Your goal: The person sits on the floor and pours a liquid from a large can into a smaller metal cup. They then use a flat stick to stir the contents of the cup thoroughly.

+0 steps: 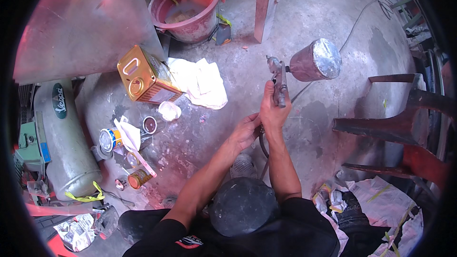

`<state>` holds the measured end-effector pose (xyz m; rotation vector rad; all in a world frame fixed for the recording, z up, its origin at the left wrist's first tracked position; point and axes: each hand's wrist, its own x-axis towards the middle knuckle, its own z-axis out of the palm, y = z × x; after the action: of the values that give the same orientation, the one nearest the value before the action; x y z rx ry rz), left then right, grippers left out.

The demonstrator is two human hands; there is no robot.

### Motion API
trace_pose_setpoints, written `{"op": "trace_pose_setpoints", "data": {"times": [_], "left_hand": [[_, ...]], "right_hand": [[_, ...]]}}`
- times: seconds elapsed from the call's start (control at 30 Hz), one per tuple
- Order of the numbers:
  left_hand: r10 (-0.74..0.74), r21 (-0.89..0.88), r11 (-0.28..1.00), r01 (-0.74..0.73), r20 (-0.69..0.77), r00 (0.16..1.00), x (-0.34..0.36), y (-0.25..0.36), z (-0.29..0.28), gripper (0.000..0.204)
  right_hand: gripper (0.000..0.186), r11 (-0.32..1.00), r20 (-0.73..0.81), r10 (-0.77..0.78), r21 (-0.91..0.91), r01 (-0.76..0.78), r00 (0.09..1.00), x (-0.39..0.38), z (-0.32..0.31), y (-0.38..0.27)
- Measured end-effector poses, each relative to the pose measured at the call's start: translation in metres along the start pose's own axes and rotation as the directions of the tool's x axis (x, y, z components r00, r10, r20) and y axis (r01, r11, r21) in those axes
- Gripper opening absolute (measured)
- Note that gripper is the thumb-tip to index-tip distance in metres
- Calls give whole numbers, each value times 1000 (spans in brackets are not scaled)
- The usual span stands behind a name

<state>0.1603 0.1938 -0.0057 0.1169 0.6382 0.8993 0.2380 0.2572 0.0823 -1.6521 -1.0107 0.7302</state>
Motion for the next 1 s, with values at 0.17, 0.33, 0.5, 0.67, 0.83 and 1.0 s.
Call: {"op": "trace_pose_setpoints", "data": {"times": [0.17,0.33,0.5,0.67,0.83,1.0], "left_hand": [[-11,62,998,13,-20,1000,-2,0,0,35],[12,79,997,-9,-38,999,-5,0,1,34],[57,94,995,-43,-147,987,-16,2,18,33],[68,153,987,-44,-156,985,-6,-13,6,29],[48,139,990,-20,-205,978,-2,-14,10,27],[60,137,990,-36,-176,983,-5,-10,4,30]], "right_hand": [[47,999,-38,-42,32,43,998,1,-1,19],[43,987,11,84,136,-84,996,-9,-2,-5],[49,974,-1,126,192,-123,992,-14,2,-7],[52,991,12,124,43,-124,992,-3,-2,26],[52,999,-80,-15,-53,10,997,-3,2,23],[54,998,-21,-2,-63,1,1000,-1,4,31]]}}
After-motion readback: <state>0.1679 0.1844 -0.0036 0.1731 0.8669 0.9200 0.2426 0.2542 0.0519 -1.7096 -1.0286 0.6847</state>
